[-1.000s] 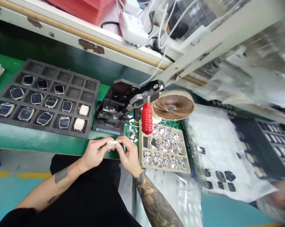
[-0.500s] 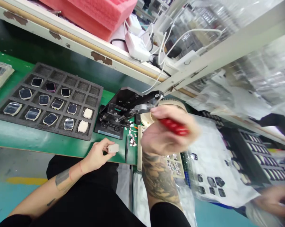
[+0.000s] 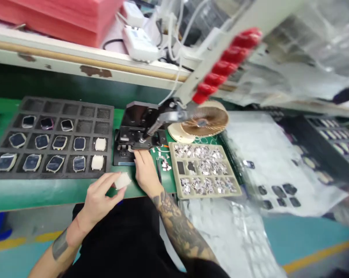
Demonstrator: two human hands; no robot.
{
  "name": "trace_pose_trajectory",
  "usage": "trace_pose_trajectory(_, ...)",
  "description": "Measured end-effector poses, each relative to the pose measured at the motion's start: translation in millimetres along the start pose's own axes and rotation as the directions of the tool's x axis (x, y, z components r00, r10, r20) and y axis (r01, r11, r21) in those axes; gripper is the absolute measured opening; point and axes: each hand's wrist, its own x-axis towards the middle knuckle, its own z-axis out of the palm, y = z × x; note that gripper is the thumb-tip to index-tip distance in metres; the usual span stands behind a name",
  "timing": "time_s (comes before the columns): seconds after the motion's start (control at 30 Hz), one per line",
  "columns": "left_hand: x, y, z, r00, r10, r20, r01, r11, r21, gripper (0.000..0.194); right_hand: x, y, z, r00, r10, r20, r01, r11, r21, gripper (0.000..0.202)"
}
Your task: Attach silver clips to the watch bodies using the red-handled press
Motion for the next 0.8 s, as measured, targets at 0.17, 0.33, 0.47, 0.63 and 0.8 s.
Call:
trace_pose_trajectory(0.17, 24, -9, -6.3, 0.995, 0.069, 0.075, -0.081, 0.983, 0.167, 0.041, 32, 13, 5, 0.989, 0.113, 0.097, -0.115, 0.993, 0.017, 0.041)
trace_pose_trajectory(0.33, 44, -9, 12.3, 0.988, 0.068, 0.138, -0.128, 0.862, 0.49, 0.041, -8, 2, -18, 0.981, 0.159, -0.108, -0.114, 0.934, 0.338, 0.046)
trace_pose_trajectory(0.47, 67, -5, 47.8, 0.959, -0.14, 0.248, -0.048, 0.778, 0.626, 0.034, -47, -1, -44, 0.969, 0.217, -0.121, -0.149, 0.897, 0.416, 0.051)
trace_pose_trajectory(0.63, 98, -7, 73.2, 0.876, -0.375, 0.302, 0.088, 0.74, 0.666, 0.035, -59, 10, -60, 0.974, 0.199, -0.11, -0.146, 0.919, 0.366, 0.053)
trace_pose_trajectory(0.8, 81, 14, 59.1, 0.862, -0.325, 0.389, 0.184, 0.915, 0.358, 0.04, -62, 7, -57, 0.971, 0.154, -0.184, -0.091, 0.946, 0.313, 0.057)
